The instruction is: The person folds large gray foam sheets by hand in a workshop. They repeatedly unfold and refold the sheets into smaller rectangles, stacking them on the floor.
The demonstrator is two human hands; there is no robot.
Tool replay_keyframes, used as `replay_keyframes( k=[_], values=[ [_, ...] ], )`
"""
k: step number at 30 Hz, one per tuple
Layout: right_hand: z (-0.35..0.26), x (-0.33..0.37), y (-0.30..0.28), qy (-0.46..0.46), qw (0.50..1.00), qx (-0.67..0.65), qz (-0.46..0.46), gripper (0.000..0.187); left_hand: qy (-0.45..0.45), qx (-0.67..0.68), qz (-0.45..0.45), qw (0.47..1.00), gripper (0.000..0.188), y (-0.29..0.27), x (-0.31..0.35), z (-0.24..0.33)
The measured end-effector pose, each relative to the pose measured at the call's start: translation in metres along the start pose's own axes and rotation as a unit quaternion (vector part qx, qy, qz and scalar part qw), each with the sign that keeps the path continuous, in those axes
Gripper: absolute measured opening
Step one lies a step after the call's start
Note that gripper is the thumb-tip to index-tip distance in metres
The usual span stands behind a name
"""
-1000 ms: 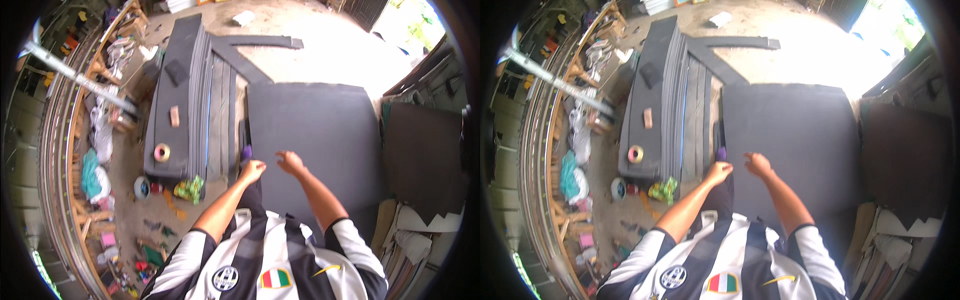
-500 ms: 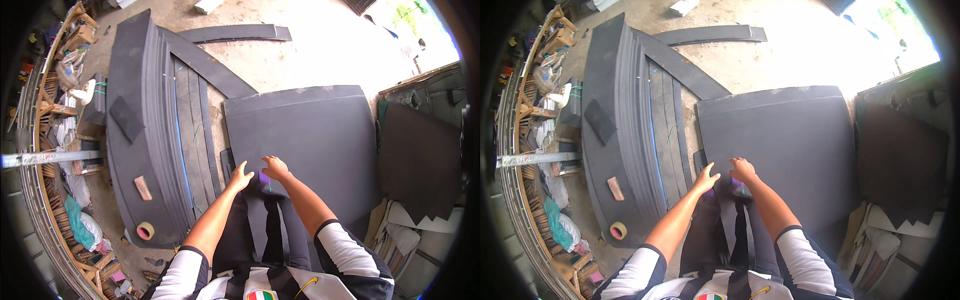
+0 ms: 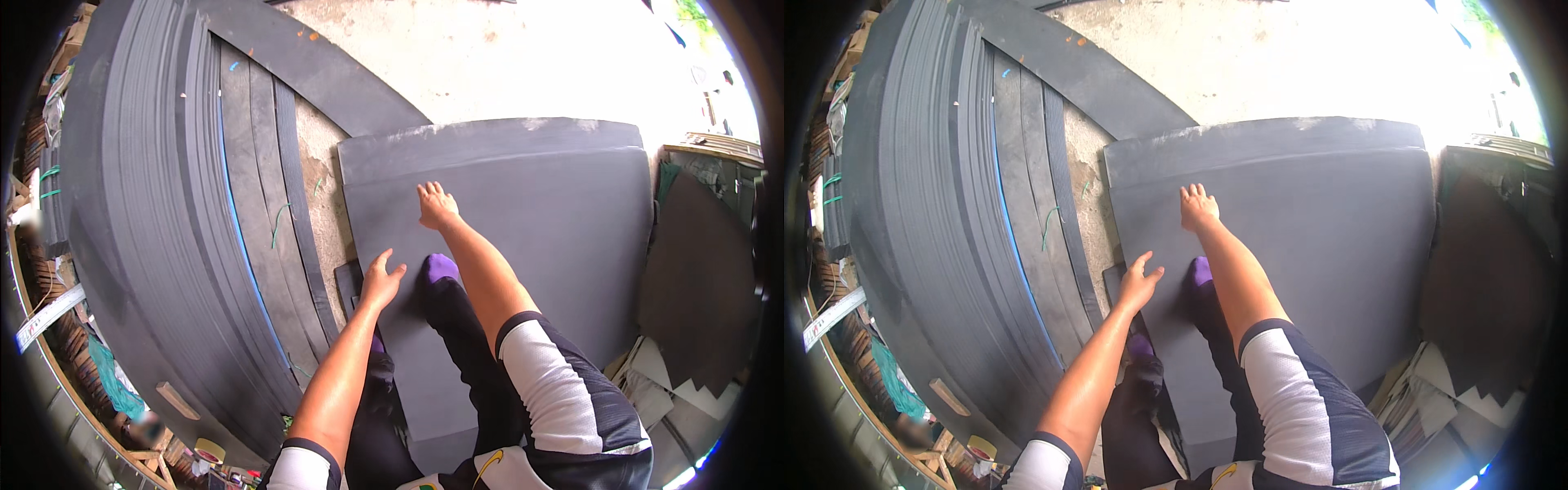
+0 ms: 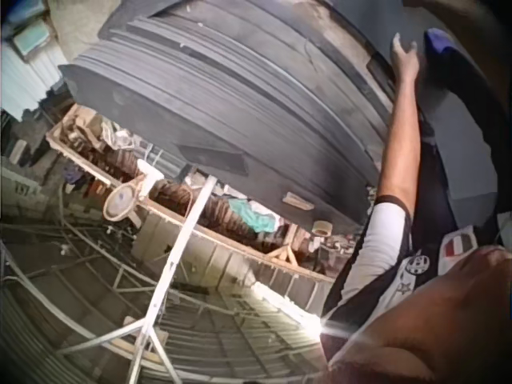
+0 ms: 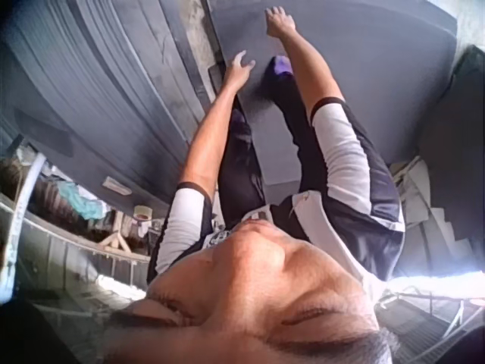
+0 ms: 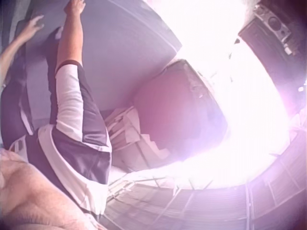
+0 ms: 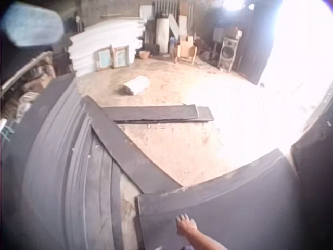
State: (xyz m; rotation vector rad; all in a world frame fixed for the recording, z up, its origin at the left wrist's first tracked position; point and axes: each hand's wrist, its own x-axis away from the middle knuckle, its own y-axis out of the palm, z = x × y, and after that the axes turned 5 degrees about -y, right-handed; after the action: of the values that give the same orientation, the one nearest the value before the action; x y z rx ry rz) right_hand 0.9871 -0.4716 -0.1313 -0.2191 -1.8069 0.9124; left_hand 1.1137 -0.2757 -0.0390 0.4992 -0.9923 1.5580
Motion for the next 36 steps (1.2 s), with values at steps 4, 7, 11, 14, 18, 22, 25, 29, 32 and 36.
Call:
replay_keyframes(
  k=[4, 7, 11, 14, 18, 22, 25, 29, 32, 36],
  values=[
    [0.018, -0.046, 0.024, 0.011, 0.999, -0.009, 0.041, 0.099, -0.001, 0.008, -0.010, 1.000, 0.053, 0.025, -0.020, -0.016],
    [0.013, -0.055, 0.025, -0.014, 0.997, 0.040, 0.066, 0.085, -0.018, 0.000, -0.017, 1.000, 0.051, 0.030, -0.022, -0.024],
    [0.015, -0.034, -0.016, -0.040, 0.996, 0.078, 0.030, 0.056, 0.013, -0.030, 0.017, 0.999, 0.048, 0.034, -0.016, -0.020],
    [0.018, 0.004, -0.023, -0.041, 0.997, 0.045, 0.053, 0.041, 0.053, -0.096, 0.083, 0.990, 0.050, 0.022, -0.001, 0.005],
    [0.014, 0.072, -0.009, -0.014, 0.999, 0.015, 0.046, 0.027, 0.169, -0.313, 0.134, 0.925, 0.069, 0.004, 0.042, 0.052],
    [0.010, 0.168, 0.001, -0.006, 0.993, -0.014, 0.116, 0.017, 0.197, -0.469, 0.092, 0.856, 0.084, -0.009, 0.093, 0.099],
    [0.001, 0.246, 0.003, 0.024, 0.991, -0.025, 0.129, 0.018, 0.208, -0.528, 0.021, 0.823, 0.090, -0.004, 0.137, 0.110],
    [-0.025, 0.354, -0.011, 0.079, 0.976, -0.037, 0.198, 0.012, 0.132, -0.554, -0.109, 0.815, 0.081, 0.015, 0.217, 0.138],
    [-0.048, 0.452, -0.006, 0.080, 0.972, -0.080, 0.207, 0.010, 0.137, -0.531, -0.143, 0.824, 0.054, 0.032, 0.282, 0.146],
    [-0.045, 0.596, -0.019, 0.063, 0.985, -0.152, 0.055, 0.013, 0.272, -0.574, -0.286, 0.718, 0.026, 0.064, 0.382, 0.105]
  ],
)
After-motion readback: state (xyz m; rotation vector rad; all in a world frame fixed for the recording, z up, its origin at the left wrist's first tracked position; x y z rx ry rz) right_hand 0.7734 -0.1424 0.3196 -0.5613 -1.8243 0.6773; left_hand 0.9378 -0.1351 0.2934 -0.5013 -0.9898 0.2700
